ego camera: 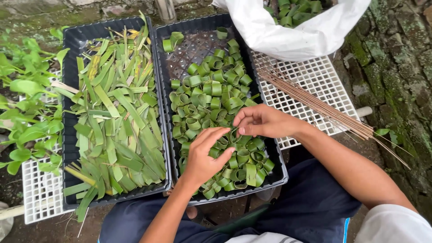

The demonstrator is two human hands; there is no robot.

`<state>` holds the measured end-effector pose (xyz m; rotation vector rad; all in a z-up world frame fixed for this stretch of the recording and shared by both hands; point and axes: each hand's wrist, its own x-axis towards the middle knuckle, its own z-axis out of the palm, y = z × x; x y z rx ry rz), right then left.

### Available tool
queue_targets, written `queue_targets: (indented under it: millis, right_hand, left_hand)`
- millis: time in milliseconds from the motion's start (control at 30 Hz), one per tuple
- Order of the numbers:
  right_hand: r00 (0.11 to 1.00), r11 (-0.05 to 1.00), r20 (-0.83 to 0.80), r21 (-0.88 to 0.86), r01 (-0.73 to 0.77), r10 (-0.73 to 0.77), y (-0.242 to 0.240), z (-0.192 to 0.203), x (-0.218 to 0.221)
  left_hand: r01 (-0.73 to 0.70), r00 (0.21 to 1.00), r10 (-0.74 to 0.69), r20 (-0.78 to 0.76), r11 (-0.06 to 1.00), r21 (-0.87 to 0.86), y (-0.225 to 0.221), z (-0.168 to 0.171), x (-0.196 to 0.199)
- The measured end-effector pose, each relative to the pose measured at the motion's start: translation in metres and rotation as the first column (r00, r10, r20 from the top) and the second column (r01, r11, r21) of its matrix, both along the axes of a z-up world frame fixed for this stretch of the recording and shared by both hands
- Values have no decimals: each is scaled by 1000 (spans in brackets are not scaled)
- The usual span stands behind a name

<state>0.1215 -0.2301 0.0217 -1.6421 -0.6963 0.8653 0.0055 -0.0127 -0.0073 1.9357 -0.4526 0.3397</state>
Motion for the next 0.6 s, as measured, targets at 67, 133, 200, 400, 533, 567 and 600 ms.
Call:
queue_targets:
  millis: [67, 133, 200, 400, 533, 567, 600]
  right_hand:
    - [998, 999, -66, 40, -22, 25, 6, -9, -3]
    - [990, 996, -131, 79, -37, 47, 9, -21, -6]
    - [973, 988, -215, 147, -49, 80, 9, -36, -7]
    - [996, 965, -81, 264, -6, 29, 16, -33, -10]
    - [996, 960, 53, 276, 52, -70, 23, -17, -20]
    - [986, 958, 138, 282, 48, -90, 25, -13, -23]
    - [969, 957, 221, 288, 42, -109, 28, -9, -25]
  left_hand:
    - [-9, 1000, 10, 25, 1000, -27, 0, 3, 0]
    - [-12, 999, 15, 49, 998, -56, 0, 1, 1]
    - [-51, 995, 58, 86, 995, -84, 1, -4, 3]
    - [-81, 989, 95, 110, 989, -126, -6, -8, -2]
    - [-115, 988, 130, 82, 980, -163, -4, -1, -4]
    - [-115, 989, 129, 75, 977, -177, -4, -1, -3]
    - [-114, 989, 129, 68, 975, -192, -3, -1, -3]
